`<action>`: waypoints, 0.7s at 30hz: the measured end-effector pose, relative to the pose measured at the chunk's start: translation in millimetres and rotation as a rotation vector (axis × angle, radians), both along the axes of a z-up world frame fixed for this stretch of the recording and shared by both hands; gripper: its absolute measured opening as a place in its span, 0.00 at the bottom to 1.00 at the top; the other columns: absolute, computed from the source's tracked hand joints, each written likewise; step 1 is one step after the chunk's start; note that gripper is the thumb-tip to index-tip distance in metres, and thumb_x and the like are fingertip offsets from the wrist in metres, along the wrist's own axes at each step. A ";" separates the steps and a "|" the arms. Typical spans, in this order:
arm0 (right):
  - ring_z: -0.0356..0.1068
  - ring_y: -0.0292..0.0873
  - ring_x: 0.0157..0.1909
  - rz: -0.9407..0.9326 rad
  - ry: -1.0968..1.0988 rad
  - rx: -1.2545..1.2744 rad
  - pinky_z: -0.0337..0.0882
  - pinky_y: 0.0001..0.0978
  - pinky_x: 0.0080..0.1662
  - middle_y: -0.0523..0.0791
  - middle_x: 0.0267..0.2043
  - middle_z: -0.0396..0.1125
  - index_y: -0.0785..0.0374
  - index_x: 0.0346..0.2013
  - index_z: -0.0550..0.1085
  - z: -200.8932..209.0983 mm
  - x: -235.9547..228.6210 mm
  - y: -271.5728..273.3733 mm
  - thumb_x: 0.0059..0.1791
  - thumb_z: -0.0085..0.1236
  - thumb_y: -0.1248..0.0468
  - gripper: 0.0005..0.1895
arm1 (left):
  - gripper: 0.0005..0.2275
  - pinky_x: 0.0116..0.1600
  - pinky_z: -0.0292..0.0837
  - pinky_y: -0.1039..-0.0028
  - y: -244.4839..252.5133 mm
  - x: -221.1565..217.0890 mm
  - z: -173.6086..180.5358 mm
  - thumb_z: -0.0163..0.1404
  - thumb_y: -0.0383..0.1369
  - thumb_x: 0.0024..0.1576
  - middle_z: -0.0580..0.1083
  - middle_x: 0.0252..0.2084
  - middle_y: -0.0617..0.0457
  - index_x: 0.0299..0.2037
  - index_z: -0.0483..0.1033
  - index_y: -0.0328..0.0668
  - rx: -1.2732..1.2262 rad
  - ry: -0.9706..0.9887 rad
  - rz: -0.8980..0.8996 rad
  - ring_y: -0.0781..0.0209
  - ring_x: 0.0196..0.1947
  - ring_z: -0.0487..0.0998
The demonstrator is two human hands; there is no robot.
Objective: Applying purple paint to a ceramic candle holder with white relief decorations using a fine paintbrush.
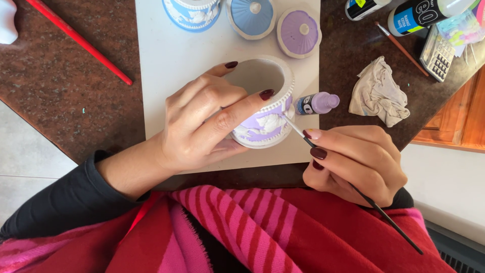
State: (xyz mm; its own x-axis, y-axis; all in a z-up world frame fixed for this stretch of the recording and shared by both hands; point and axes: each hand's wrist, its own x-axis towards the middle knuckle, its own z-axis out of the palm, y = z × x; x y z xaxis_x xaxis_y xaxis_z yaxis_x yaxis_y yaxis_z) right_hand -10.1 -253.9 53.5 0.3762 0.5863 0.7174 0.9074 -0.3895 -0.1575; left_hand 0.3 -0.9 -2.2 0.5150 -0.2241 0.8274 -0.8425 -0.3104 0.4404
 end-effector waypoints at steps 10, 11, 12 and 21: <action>0.76 0.51 0.33 -0.006 0.050 -0.059 0.76 0.34 0.35 0.54 0.37 0.73 0.69 0.35 0.70 3.8 -1.3 2.2 0.42 0.62 0.77 0.11 | 0.25 0.57 0.79 0.55 -1.3 -0.1 0.4 0.73 0.34 0.52 0.70 0.42 0.52 0.55 0.76 0.34 -0.005 0.003 0.003 0.56 0.42 0.76; 0.76 0.50 0.33 -0.005 0.023 -0.006 0.76 0.33 0.35 0.53 0.38 0.73 0.69 0.36 0.70 2.2 -1.0 2.0 0.41 0.62 0.77 0.11 | 0.24 0.57 0.79 0.55 -1.2 -0.4 -0.2 0.73 0.33 0.52 0.70 0.42 0.52 0.55 0.76 0.34 0.002 0.001 0.007 0.56 0.42 0.76; 0.75 0.49 0.33 -0.004 -0.005 0.049 0.77 0.33 0.35 0.53 0.38 0.72 0.69 0.36 0.70 0.4 -0.7 2.0 0.41 0.62 0.76 0.12 | 0.24 0.57 0.79 0.56 -1.0 -0.5 -0.8 0.73 0.33 0.52 0.70 0.42 0.52 0.55 0.76 0.34 0.010 -0.002 0.011 0.56 0.42 0.76; 0.76 0.52 0.33 0.005 0.045 -0.026 0.76 0.35 0.35 0.54 0.38 0.72 0.70 0.36 0.70 5.5 0.1 5.0 0.43 0.63 0.77 0.11 | 0.24 0.56 0.79 0.55 -1.6 -0.3 0.7 0.73 0.34 0.51 0.70 0.42 0.51 0.54 0.76 0.34 0.011 -0.009 0.018 0.55 0.42 0.76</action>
